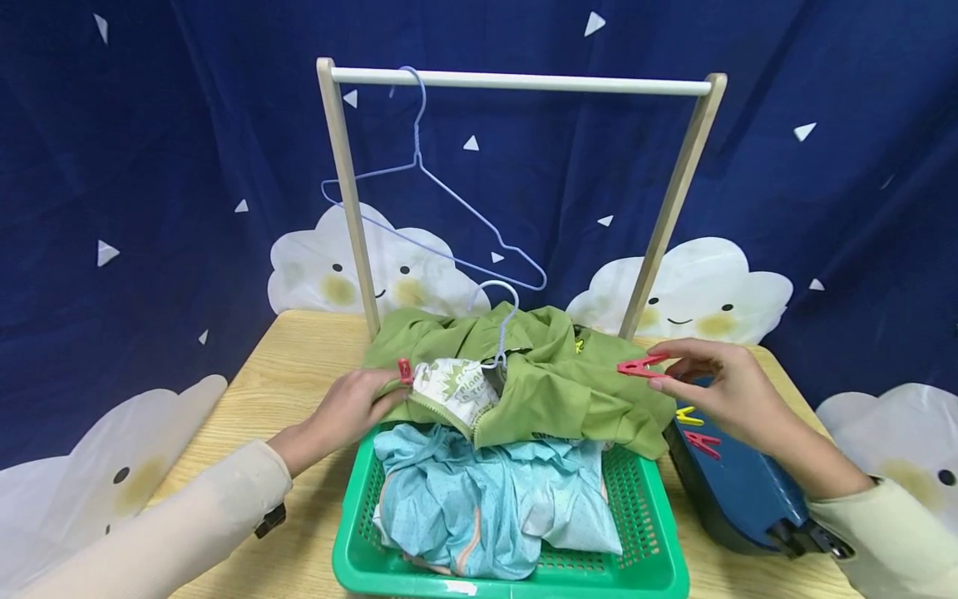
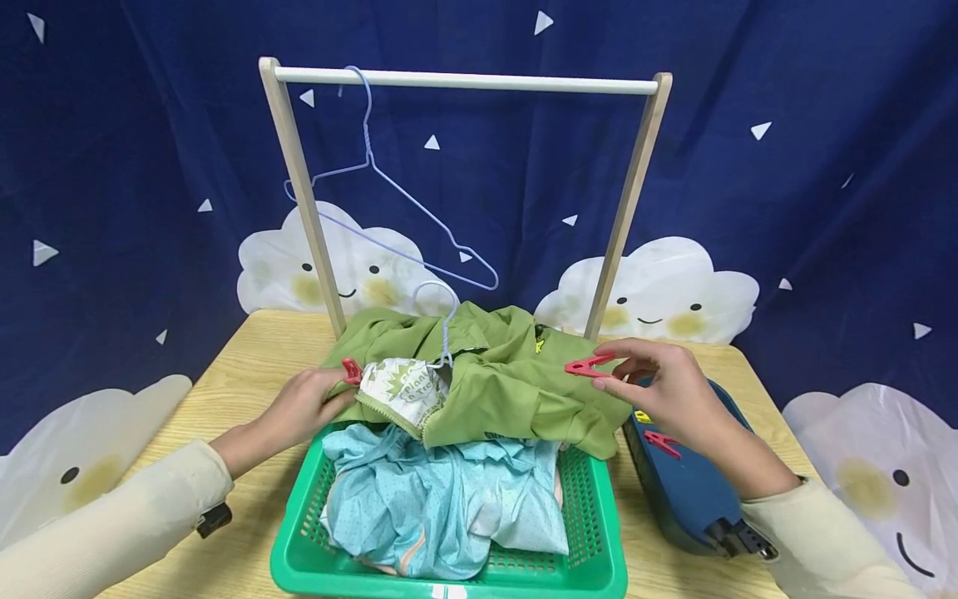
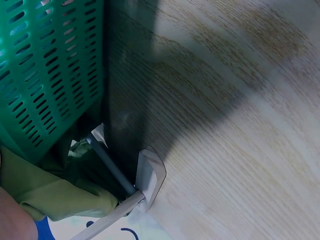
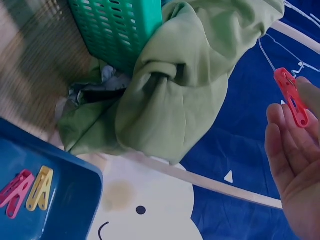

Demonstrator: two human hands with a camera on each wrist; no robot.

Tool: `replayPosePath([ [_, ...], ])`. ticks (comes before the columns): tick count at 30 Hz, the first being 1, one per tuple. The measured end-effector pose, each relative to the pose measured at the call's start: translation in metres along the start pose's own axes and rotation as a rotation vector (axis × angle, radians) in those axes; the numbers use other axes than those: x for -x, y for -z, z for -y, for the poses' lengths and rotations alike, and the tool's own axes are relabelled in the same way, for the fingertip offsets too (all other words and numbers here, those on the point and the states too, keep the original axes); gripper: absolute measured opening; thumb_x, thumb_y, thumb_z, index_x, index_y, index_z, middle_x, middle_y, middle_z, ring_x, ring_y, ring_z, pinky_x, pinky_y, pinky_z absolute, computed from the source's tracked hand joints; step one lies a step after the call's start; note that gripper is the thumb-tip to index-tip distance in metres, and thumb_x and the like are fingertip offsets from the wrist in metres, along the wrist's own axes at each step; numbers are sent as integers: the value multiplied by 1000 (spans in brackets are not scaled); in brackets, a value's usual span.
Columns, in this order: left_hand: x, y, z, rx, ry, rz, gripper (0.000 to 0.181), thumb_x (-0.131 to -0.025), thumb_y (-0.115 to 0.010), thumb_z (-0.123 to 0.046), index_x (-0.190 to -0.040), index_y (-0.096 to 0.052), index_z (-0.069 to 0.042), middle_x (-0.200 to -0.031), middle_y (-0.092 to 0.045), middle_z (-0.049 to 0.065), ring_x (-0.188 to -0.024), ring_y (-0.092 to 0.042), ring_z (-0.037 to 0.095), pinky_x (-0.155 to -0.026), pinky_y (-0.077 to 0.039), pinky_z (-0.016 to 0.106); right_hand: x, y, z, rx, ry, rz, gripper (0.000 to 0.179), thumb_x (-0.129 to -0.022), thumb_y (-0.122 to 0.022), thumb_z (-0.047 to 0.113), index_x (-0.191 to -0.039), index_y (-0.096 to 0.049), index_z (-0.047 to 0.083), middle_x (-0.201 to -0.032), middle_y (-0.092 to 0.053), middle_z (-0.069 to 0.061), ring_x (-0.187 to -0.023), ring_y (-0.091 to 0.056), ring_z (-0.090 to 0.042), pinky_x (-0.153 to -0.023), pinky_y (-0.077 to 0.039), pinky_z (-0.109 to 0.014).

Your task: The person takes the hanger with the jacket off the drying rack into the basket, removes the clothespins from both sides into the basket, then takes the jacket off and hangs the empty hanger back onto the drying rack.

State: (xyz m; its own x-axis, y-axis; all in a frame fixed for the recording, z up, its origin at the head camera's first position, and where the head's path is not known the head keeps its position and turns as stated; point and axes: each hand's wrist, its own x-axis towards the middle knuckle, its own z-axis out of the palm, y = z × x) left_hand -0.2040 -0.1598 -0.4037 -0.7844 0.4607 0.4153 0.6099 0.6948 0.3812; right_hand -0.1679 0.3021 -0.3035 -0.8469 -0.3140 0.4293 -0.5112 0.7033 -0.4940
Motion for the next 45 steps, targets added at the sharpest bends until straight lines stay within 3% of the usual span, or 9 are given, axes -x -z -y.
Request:
replayPosePath([
  [7,-1,0,-1,-19,-3,-7,13,-92,-73,-15,-104,-75,-14,-96,-79,4,-85,-75,25,-72,-59,43,3,8,-6,-3,16,-33,37,-82,-81,0,-118,-73,5,-94,-67,29,-71,-66,6,-61,-50,-11],
  [9,-1,1,-1,-24,-5,-10,12,-91,-73,-15,-104,-75,-14,-96,-79,3,-86,-75,25,-72,-59,43,4,10,-7,16,5,-33,34,-83,-80,3,-116,-73,7,-92,-67,28,-70,-66,6,-61,-50,-12],
  [13,-1,1,0,-30,-7,-8,14,-91,-74,-14,-105,-75,-13,-97,-79,3,-86,-76,25,-72,-59,42,6,13,-9,49,-30,-12,29,-85,-81,8,-113,-74,9,-85,-74,7,-69,-66,5,-60,-49,-13],
  [17,-1,1,0,-34,-12,-12,14,-91,-74,-14,-104,-75,-13,-97,-79,4,-86,-75,25,-72,-59,42,6,14,-14,54,-32,2,28,-85,-81,8,-112,-74,7,-91,-76,-7,-69,-66,5,-60,-50,-12],
  [19,-1,1,0,-36,-14,-16,13,-90,-74,-14,-103,-75,-13,-96,-79,4,-85,-75,25,-72,-59,43,6,15,-17,47,-36,5,28,-84,-81,8,-112,-74,6,-95,-75,0,-70,-66,5,-61,-51,-12],
  [24,-1,1,0,-40,-16,-23,11,-90,-74,-14,-101,-75,-12,-92,-78,5,-82,-75,24,-70,-58,42,7,21,-27,15,-64,19,29,-85,-81,8,-113,-73,3,-101,-63,31,-74,-67,8,-63,-53,-11],
  [26,-1,1,0,-37,-16,-24,11,-90,-74,-13,-101,-75,-12,-92,-78,5,-82,-75,24,-70,-58,42,7,23,-31,8,-71,20,28,-86,-80,8,-112,-73,3,-100,-60,37,-74,-67,9,-63,-53,-10],
  [38,-2,2,0,-20,-13,-16,14,-91,-74,-13,-105,-75,-11,-100,-79,6,-89,-76,26,-75,-60,43,19,36,-62,7,-120,31,31,-86,-79,6,-115,-71,1,-96,-62,36,-71,-67,6,-61,-53,-11],
  [45,-1,-1,0,-16,-3,-13,13,-91,-74,-12,-103,-75,-11,-99,-79,6,-88,-76,25,-73,-60,42,28,38,-79,-14,-122,82,26,-88,-76,3,-113,-70,-2,-105,-59,34,-73,-69,5,-61,-54,-12],
])
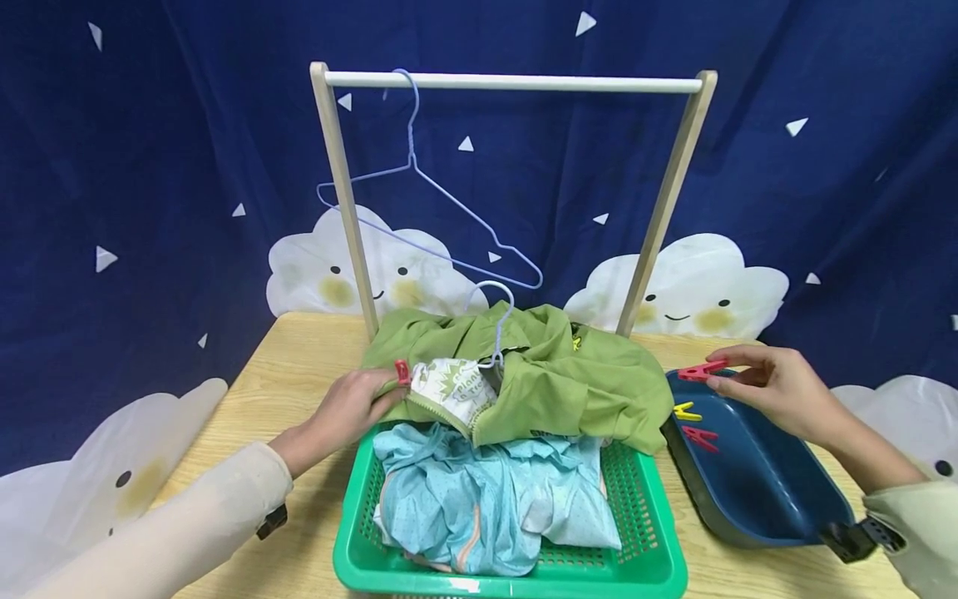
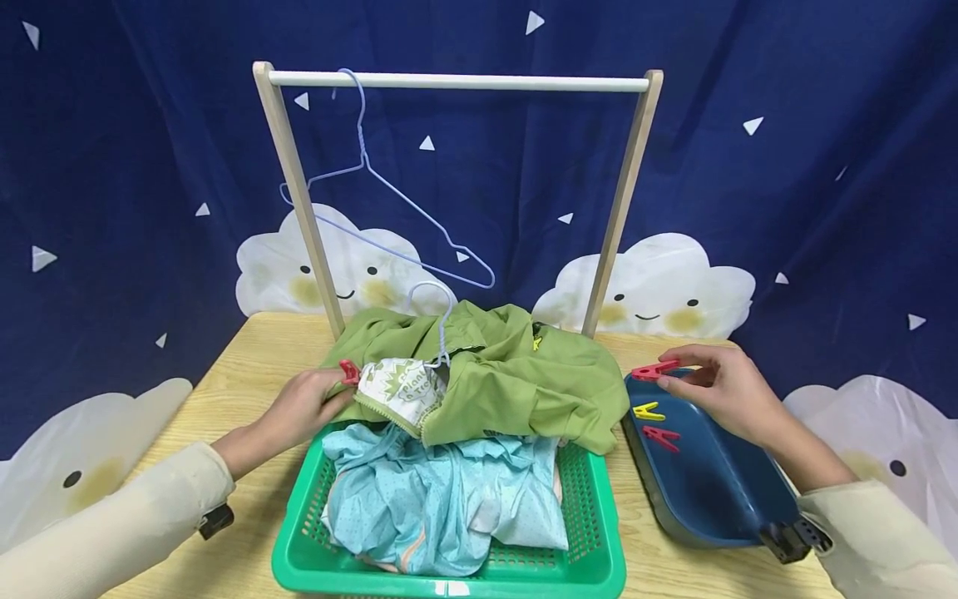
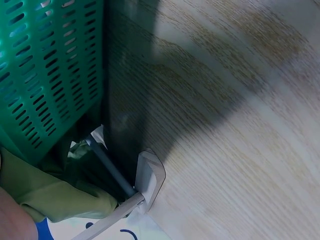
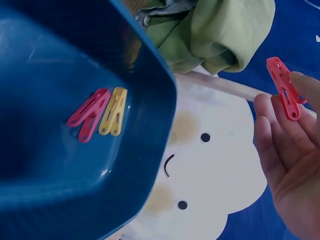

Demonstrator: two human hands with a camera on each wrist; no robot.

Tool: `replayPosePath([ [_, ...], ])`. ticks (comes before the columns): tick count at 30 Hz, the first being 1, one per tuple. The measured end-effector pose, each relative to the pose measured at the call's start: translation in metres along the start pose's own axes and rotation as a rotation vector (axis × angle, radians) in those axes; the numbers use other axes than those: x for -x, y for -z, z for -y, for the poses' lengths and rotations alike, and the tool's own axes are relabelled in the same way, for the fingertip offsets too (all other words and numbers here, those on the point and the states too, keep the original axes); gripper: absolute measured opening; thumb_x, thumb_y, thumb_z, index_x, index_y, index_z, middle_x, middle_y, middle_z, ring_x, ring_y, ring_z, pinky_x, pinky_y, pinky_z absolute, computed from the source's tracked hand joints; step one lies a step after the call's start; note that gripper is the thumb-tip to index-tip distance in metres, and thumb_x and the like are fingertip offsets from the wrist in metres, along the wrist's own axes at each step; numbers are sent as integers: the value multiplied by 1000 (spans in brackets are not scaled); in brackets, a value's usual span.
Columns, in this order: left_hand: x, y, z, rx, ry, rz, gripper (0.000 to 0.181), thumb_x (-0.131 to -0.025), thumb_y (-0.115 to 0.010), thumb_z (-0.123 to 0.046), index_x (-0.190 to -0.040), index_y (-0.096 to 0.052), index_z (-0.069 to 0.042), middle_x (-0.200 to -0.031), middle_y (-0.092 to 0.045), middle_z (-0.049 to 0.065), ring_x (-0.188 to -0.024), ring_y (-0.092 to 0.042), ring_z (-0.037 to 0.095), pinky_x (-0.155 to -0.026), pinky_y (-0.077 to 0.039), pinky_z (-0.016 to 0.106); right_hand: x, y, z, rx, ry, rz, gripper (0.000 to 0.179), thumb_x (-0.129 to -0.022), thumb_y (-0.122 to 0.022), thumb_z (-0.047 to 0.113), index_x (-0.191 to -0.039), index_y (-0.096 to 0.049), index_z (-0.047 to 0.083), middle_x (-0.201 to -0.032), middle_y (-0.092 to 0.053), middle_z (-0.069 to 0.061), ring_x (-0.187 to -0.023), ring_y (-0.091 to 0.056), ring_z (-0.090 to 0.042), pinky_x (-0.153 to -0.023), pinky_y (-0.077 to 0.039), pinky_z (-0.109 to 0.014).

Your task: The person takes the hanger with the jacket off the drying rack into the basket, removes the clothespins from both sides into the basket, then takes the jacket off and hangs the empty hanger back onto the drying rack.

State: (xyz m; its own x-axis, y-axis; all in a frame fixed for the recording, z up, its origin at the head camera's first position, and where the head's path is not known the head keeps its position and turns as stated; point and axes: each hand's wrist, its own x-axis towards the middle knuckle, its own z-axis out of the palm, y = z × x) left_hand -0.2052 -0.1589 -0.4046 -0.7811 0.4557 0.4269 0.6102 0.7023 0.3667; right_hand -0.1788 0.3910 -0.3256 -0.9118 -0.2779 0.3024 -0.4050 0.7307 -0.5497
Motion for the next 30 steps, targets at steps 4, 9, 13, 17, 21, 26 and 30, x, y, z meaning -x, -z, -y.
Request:
replayPosePath([
  [4,0,-1,0,3,-2,0,13,-91,-74,-13,-103,-75,-11,-98,-79,5,-86,-76,24,-72,-59,41,5,2,-11,31,-40,36,23,-89,-75,5,-111,-70,-1,-101,-63,23,-70,-68,4,-59,-55,-15],
  [9,0,-1,0,6,-3,-2,14,-91,-74,-12,-105,-76,-11,-100,-79,6,-87,-76,25,-74,-60,42,10,5,-19,82,-132,85,25,-92,-74,11,-112,-68,-3,-93,-70,-3,-60,-65,-4,-51,-50,-22],
  [13,0,0,0,4,-2,-2,13,-91,-74,-12,-104,-76,-11,-99,-79,5,-86,-76,25,-72,-60,41,13,4,-26,118,-172,130,26,-96,-70,15,-114,-67,-3,-86,-72,-8,-61,-63,-3,-51,-47,-24],
  [17,1,-1,0,1,-4,-5,12,-91,-73,-13,-103,-76,-11,-98,-79,5,-85,-76,24,-70,-59,40,16,1,-34,130,-172,179,26,-98,-67,17,-115,-66,-3,-83,-71,-4,-62,-61,-1,-51,-48,-24],
  [21,1,-1,0,-4,-4,-8,13,-91,-73,-13,-104,-76,-12,-99,-79,5,-87,-76,25,-71,-59,41,20,-3,-42,118,-159,202,23,-97,-68,15,-113,-67,-3,-92,-74,-9,-62,-61,0,-51,-49,-25],
  [26,1,-2,0,-2,-7,-12,13,-91,-73,-13,-104,-76,-12,-99,-79,5,-86,-76,25,-71,-59,41,24,-8,-50,104,-144,245,21,-93,-72,11,-108,-69,-3,-95,-75,-13,-60,-60,0,-52,-51,-24],
  [30,1,-1,1,-4,-10,-12,14,-91,-73,-13,-105,-75,-12,-99,-79,5,-85,-76,25,-71,-59,41,28,-11,-57,130,-159,293,23,-90,-75,10,-107,-69,-5,-94,-74,-13,-60,-59,-1,-53,-50,-23],
])
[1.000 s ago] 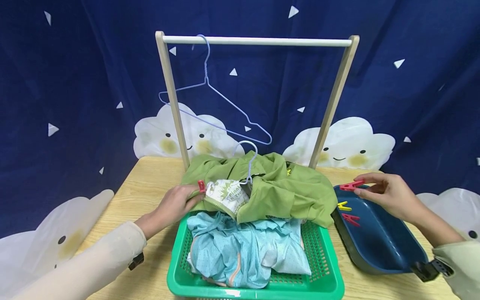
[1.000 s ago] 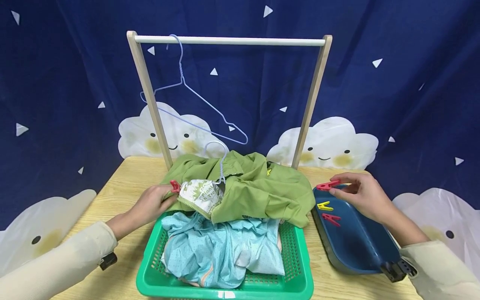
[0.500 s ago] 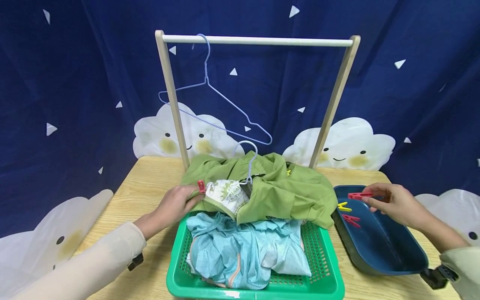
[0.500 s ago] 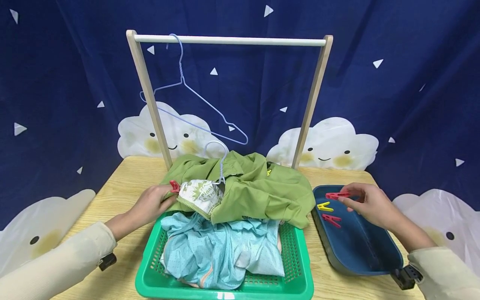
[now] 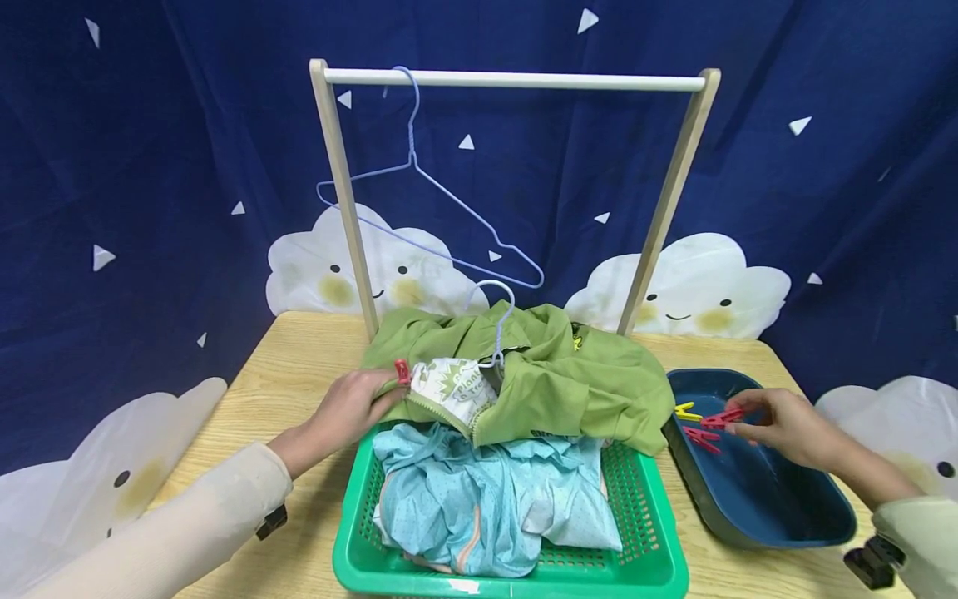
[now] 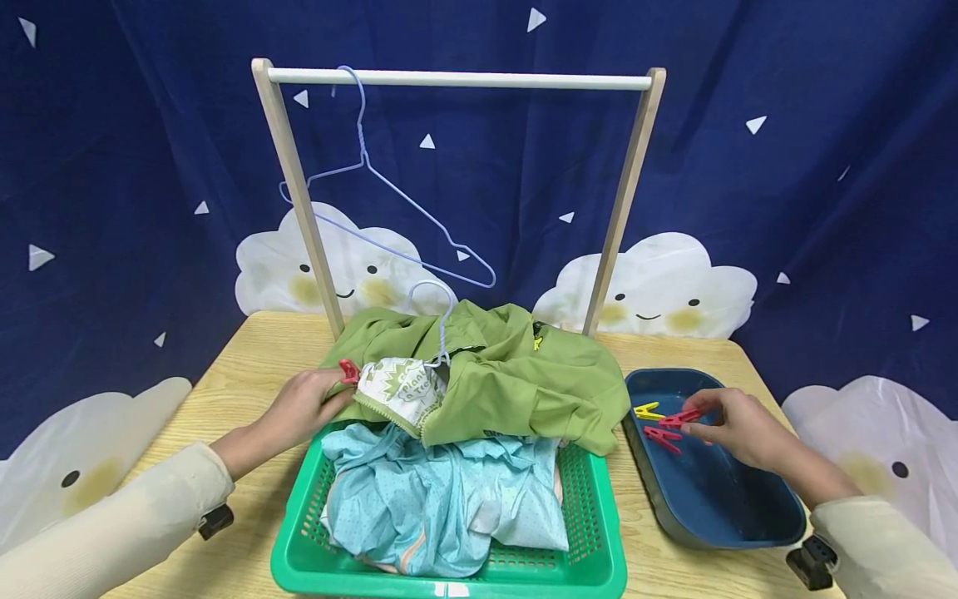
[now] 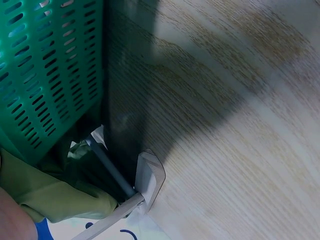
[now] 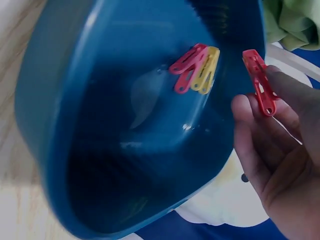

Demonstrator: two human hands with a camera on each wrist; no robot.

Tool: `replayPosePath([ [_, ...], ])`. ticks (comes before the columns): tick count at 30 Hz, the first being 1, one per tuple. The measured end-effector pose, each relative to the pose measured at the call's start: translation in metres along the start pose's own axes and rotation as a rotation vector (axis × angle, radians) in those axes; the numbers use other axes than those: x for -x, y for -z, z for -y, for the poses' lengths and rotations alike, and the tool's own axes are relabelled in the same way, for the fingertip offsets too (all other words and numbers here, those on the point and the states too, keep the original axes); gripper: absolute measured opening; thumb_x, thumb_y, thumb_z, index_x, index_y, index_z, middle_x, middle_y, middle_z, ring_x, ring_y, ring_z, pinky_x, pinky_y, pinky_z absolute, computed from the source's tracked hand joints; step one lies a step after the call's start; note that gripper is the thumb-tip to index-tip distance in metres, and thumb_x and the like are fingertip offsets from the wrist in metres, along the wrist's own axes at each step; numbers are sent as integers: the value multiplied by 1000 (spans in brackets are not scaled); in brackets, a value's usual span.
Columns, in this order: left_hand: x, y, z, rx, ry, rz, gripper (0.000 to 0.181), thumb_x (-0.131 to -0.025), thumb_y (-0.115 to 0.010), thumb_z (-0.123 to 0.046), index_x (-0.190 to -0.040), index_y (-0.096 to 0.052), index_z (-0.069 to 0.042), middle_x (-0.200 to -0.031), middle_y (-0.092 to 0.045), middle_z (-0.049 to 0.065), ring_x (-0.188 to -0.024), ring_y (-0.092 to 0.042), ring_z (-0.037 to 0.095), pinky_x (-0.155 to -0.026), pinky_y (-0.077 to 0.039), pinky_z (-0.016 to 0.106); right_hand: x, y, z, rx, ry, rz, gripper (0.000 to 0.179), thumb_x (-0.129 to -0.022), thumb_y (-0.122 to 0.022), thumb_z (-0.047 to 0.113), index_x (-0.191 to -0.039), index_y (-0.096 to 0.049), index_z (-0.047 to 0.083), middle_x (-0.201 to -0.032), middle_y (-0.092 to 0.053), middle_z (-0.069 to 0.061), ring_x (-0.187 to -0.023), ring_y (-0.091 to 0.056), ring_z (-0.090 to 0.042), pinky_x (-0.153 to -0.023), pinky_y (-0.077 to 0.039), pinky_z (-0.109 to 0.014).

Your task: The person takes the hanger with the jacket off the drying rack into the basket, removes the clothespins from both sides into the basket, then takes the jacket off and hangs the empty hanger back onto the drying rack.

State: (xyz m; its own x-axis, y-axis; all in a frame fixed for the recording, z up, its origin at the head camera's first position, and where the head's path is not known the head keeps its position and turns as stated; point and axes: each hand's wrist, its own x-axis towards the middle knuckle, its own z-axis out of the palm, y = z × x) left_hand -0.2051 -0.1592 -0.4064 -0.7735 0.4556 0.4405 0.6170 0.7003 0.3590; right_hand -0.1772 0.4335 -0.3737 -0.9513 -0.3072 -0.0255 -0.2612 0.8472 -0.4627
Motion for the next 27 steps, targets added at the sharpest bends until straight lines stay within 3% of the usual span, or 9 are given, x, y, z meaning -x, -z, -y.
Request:
replayPosePath([
  [9,0,0,0,1,0,-3,14,-91,-74,-13,-105,-76,-12,-99,-79,5,-86,-76,25,-71,-59,41,7,-7,-19,29,-23,111,20,-86,-78,12,-100,-69,1,-94,-71,-6,-69,-50,3,-58,-46,-21],
  [16,0,-1,0,3,4,-6,13,-91,-73,-12,-104,-76,-11,-98,-79,6,-84,-76,24,-71,-59,40,10,-17,-31,155,1,181,18,-81,-82,16,-91,-69,10,-91,-71,3,-82,-59,3,-67,-50,-25],
  [27,0,-1,0,1,-1,-3,13,-91,-73,-12,-104,-76,-10,-98,-79,6,-83,-76,23,-71,-59,39,11,-23,-44,263,22,209,21,-77,-86,15,-86,-67,12,-84,-68,8,-77,-59,0,-67,-51,-28],
])
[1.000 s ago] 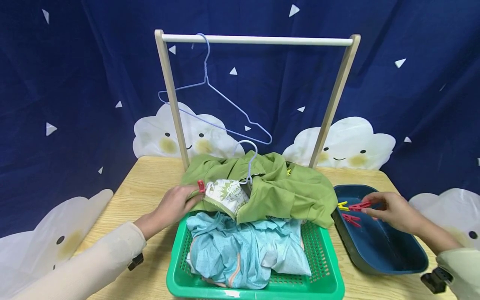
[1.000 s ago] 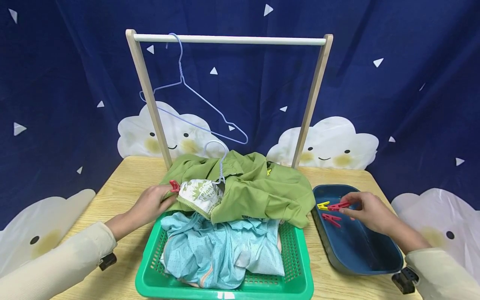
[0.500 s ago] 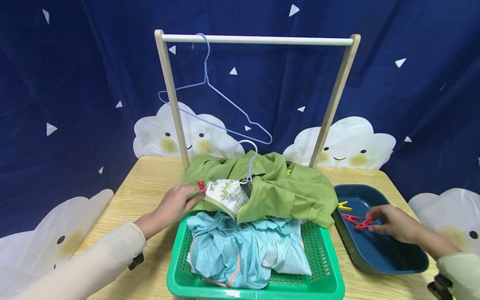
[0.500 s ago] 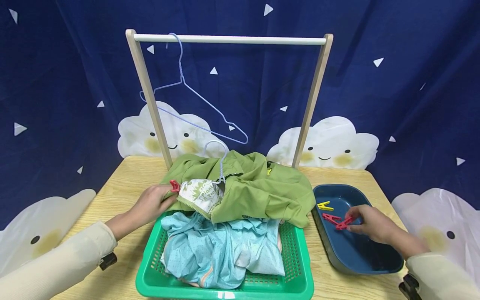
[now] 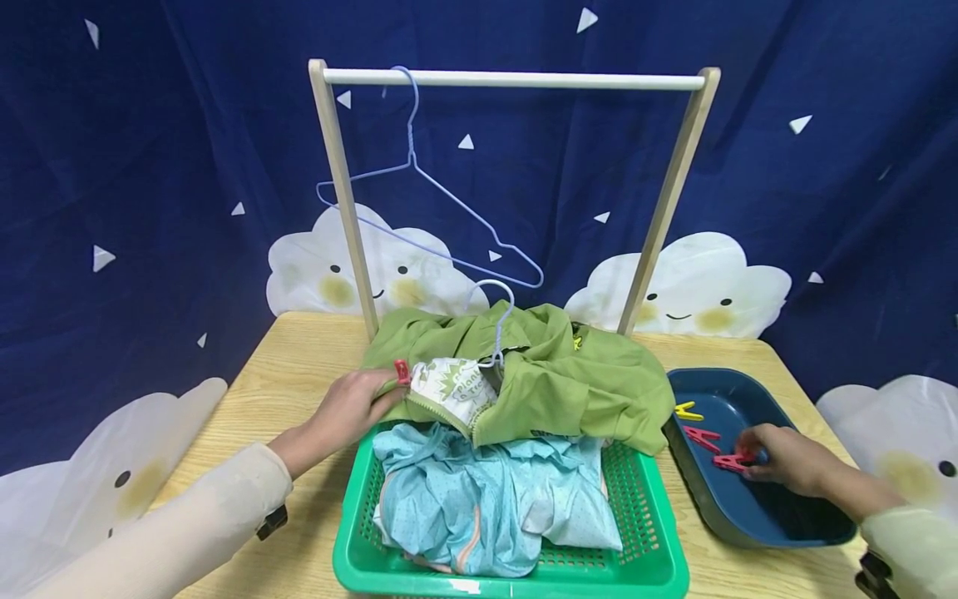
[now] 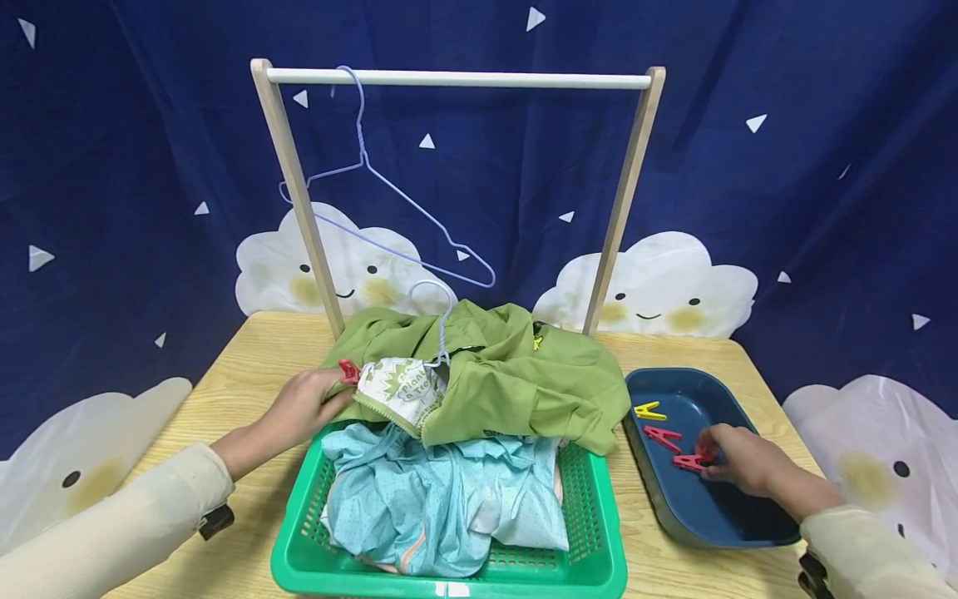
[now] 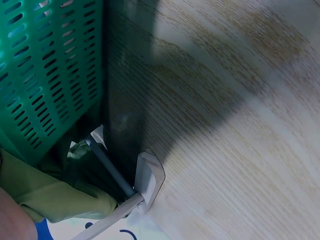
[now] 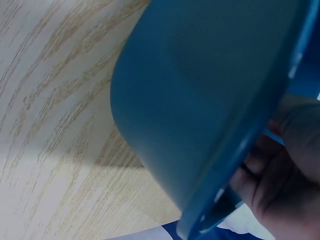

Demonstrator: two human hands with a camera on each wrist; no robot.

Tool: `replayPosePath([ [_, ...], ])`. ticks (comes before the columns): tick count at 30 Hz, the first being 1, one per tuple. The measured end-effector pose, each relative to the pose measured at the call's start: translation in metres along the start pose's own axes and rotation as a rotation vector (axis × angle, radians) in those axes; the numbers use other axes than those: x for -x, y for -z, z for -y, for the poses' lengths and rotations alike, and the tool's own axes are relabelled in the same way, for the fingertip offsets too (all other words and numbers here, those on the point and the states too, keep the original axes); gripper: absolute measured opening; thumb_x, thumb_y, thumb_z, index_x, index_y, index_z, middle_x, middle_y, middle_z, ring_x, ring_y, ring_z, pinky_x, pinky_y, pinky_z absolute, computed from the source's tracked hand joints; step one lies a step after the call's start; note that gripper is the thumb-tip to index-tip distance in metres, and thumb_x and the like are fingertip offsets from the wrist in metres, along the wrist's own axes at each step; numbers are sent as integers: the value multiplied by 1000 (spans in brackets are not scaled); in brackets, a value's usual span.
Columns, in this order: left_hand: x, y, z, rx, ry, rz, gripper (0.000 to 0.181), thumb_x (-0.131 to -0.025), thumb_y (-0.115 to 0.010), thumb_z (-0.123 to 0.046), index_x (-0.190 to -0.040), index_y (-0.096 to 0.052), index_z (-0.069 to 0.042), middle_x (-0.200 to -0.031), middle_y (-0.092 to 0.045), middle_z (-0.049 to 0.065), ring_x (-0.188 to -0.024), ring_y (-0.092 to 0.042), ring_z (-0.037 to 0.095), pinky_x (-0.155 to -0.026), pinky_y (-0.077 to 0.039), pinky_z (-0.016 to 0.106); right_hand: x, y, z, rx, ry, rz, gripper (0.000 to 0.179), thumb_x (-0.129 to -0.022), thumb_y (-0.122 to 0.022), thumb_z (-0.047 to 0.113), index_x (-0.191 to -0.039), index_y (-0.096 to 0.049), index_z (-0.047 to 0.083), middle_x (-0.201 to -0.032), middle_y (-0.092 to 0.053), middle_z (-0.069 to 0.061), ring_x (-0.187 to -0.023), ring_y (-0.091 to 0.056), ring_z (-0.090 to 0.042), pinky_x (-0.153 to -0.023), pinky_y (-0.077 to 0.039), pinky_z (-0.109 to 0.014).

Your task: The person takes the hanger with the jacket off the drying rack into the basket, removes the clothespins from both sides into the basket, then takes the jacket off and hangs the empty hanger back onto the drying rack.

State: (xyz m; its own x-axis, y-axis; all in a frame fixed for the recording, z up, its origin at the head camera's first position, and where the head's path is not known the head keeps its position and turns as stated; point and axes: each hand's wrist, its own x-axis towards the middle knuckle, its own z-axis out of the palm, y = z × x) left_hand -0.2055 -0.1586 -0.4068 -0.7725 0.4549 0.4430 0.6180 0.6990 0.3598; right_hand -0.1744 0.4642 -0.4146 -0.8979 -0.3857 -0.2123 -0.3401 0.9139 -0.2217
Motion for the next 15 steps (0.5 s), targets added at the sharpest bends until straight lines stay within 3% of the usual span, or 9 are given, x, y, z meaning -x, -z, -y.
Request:
replayPosePath([
  [9,0,0,-2,0,2,-5,14,-91,-74,-13,-104,-75,-10,-99,-79,7,-84,-76,25,-73,-60,41,2,0,3,35,-50,22,26,-78,-85,16,-95,-71,2,-88,-71,-1,-81,-66,-19,-71,-55,-39],
  [15,0,1,-1,14,10,-5,10,-92,-73,-12,-101,-75,-10,-94,-79,5,-75,-72,17,-67,-57,36,2,5,8,-12,-124,23,32,-89,-76,26,-101,-71,-3,-93,-73,-7,-87,-68,-25,-77,-57,-48],
])
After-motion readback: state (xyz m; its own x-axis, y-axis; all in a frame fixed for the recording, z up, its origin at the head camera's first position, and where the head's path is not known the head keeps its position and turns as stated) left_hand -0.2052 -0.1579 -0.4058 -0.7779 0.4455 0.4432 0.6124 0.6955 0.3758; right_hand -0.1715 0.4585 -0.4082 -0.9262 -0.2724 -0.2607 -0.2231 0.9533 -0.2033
